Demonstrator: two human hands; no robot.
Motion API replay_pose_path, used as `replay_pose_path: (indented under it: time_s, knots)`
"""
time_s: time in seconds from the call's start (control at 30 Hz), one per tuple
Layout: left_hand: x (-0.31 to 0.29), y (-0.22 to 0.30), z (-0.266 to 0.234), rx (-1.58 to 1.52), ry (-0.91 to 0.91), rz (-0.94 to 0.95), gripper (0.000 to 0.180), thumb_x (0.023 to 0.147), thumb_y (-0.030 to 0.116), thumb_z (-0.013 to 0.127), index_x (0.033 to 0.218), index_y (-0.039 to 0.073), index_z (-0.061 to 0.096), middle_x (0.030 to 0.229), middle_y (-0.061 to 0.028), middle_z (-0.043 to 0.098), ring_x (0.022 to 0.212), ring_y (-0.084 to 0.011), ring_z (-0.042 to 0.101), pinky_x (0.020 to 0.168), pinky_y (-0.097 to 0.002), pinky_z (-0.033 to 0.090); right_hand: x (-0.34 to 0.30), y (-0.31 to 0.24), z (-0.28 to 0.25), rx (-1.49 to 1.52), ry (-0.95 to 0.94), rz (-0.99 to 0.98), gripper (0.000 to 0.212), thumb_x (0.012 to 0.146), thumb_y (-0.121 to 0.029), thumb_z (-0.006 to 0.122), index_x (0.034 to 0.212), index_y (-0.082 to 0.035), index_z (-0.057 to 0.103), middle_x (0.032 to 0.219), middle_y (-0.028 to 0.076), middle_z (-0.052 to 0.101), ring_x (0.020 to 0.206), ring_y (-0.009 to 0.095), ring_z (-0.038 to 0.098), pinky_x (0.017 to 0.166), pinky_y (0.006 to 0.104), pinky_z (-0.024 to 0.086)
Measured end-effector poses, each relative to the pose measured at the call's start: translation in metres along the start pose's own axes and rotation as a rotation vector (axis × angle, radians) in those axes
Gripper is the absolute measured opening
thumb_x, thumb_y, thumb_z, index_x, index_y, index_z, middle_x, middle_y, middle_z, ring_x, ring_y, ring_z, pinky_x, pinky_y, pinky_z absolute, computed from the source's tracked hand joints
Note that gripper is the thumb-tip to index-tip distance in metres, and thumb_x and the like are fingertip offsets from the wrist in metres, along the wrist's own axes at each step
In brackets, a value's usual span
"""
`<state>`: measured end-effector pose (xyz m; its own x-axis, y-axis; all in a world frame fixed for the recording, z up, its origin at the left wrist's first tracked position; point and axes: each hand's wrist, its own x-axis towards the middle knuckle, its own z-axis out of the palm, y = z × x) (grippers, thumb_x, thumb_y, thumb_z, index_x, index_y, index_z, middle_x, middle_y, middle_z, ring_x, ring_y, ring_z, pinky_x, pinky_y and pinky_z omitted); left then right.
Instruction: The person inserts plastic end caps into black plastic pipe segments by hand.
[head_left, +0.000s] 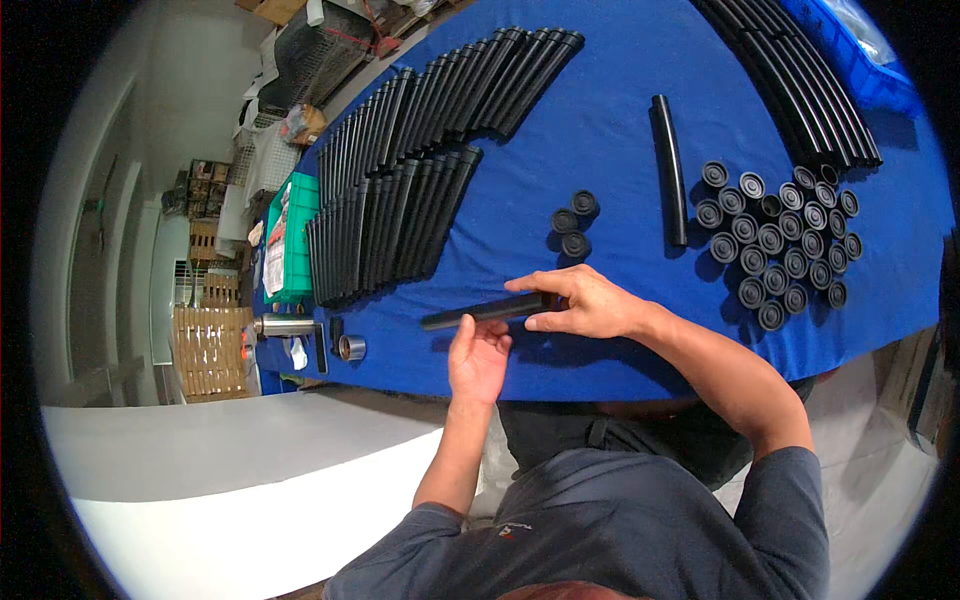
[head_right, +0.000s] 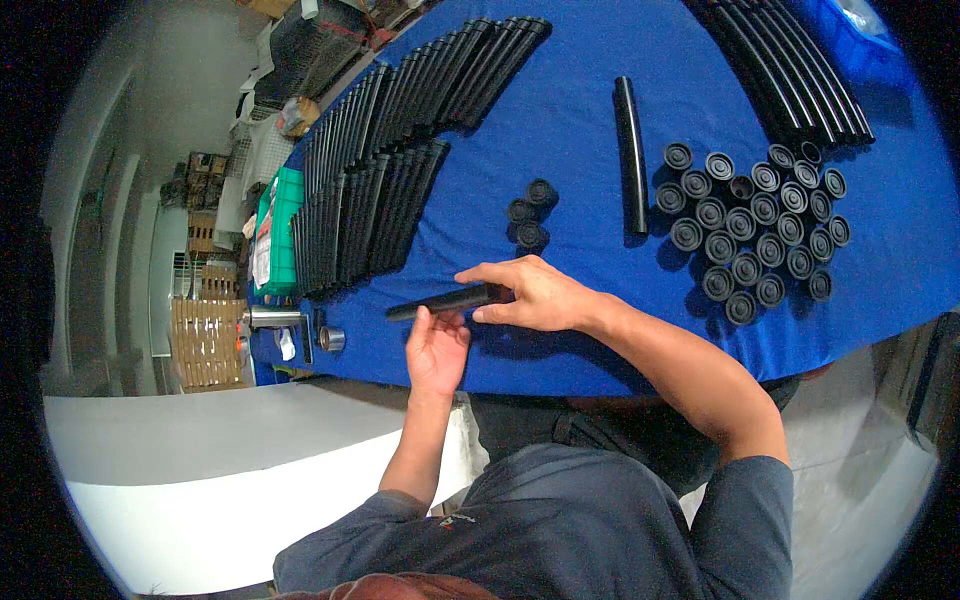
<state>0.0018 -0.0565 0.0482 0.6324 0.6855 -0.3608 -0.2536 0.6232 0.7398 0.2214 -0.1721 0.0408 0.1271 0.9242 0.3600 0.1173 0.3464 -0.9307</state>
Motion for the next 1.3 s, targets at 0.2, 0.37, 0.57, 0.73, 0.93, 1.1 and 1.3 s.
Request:
replay_pose_path:
  time_s: [0.2,0.37,0.57,0.73,0.93,1.1,1.3]
  knots:
    - [-0.012,0.012,-0.007,0.359,0.031,-0.147,0.035,0.098,0.038,0.058,0.101,0.004,0.066,0.091,-0.0080,0.069,0.079,-0.0174,0.065,0.064,-0.0299,0.052,-0.001,0.006,0.000,-0.049,0.002,-0.031,0.037,0.085,-0.023,0.070,0.114,0.000,0.067,0.090,0.014,0.069,0.076,0.022,0.065,0.069,0.0337,0.051]
    - [-0.021,0.015,0.003,0.978,0.239,0.005,0.028,0.089,0.027,0.073,0.100,0.002,0.066,0.099,-0.0100,0.067,0.079,-0.0172,0.064,0.064,-0.0295,0.052,0.000,0.005,-0.002,-0.041,0.047,-0.008,0.035,0.083,-0.022,0.068,0.108,0.003,0.067,0.090,0.018,0.069,0.079,0.029,0.067,0.072,0.0379,0.052]
    - [0.006,0.007,0.041,1.677,-0.111,0.934,0.044,0.070,0.007,0.081,0.108,0.002,0.058,0.108,-0.0148,0.061,0.100,-0.0338,0.060,0.089,-0.0420,0.048,-0.002,0.005,-0.001,-0.066,0.064,-0.019,0.038,0.081,-0.023,0.070,0.107,0.004,0.067,0.091,0.021,0.069,0.082,0.032,0.069,0.076,0.0398,0.053]
    - [0.008,0.012,0.044,1.520,-0.188,0.799,0.028,0.071,-0.003,0.076,0.096,0.000,0.062,0.098,-0.0133,0.064,0.088,-0.0249,0.065,0.077,-0.0338,0.052,0.000,-0.006,-0.005,0.137,-0.060,0.131,0.042,0.079,-0.013,0.075,0.119,-0.002,0.067,0.097,0.012,0.072,0.085,0.020,0.068,0.076,0.0331,0.052]
    - [0.000,0.016,0.049,1.536,-0.285,0.785,0.028,0.078,0.003,0.073,0.104,-0.002,0.065,0.104,-0.0145,0.063,0.092,-0.0279,0.064,0.082,-0.0358,0.052,0.001,-0.001,-0.001,0.316,-0.062,-0.040,0.045,0.082,-0.020,0.074,0.124,-0.004,0.064,0.102,0.011,0.073,0.090,0.018,0.068,0.079,0.0333,0.053]
    - [0.002,0.017,0.035,1.559,-0.349,0.753,0.031,0.088,0.017,0.067,0.110,-0.005,0.063,0.106,-0.0162,0.063,0.094,-0.0292,0.064,0.086,-0.0370,0.050,0.000,-0.003,-0.006,0.218,-0.113,0.052,0.044,0.085,-0.013,0.072,0.127,-0.006,0.062,0.107,0.012,0.072,0.095,0.019,0.069,0.084,0.0330,0.054]
    - [-0.001,0.010,0.028,1.265,-0.269,0.609,0.038,0.093,0.022,0.065,0.118,-0.006,0.058,0.109,-0.0178,0.065,0.098,-0.0267,0.065,0.088,-0.0355,0.050,0.000,-0.003,-0.006,0.183,-0.106,0.005,0.045,0.084,-0.019,0.074,0.126,-0.006,0.063,0.105,0.013,0.073,0.093,0.021,0.070,0.082,0.0340,0.054]
